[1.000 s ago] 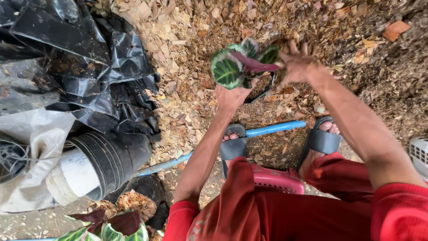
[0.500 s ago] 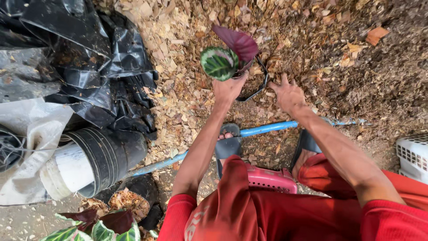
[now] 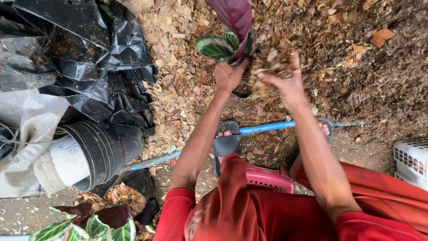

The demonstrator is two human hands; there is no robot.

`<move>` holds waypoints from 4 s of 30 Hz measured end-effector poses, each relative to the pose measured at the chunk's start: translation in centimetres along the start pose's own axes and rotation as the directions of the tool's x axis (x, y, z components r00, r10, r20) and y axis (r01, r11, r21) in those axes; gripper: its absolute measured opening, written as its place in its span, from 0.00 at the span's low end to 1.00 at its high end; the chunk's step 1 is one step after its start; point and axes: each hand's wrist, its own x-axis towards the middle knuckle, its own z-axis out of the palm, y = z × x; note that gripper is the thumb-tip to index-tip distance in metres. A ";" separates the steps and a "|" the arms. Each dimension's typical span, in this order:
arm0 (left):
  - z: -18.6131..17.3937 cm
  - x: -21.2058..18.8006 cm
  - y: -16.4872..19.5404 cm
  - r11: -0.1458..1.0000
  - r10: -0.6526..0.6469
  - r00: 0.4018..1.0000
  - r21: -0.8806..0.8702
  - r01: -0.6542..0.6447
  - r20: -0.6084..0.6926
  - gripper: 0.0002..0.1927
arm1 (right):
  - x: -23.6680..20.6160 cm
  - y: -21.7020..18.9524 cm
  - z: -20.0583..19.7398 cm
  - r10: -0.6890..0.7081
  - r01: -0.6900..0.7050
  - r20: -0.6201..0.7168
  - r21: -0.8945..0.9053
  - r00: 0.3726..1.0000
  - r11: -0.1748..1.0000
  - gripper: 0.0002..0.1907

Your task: The person sits on a low stool in a plant nursery and pots plants by hand. They take plants from a white crate, fill black plastic grow bags with soil scooped from a pile on the ground, press a plant into each bag, add more soil around the roots, and set the finished potted plants aside on the ground.

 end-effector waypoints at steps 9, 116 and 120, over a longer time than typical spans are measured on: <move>-0.9 3.6 -1.5 0.680 0.599 0.799 0.495 -0.541 0.050 0.19 | -2.8 -1.1 3.1 -0.131 0.320 0.293 -0.845 0.947 0.429 0.55; -1.8 -4.9 -5.5 0.922 0.388 0.920 -0.021 -0.388 0.058 0.53 | 4.6 -5.5 2.4 0.276 0.411 0.520 -0.834 0.808 0.368 0.40; -2.0 -3.9 -5.4 0.844 0.505 0.861 0.180 -0.506 0.055 0.49 | 4.6 -4.5 1.7 0.232 0.527 0.497 -0.845 0.836 -0.088 0.33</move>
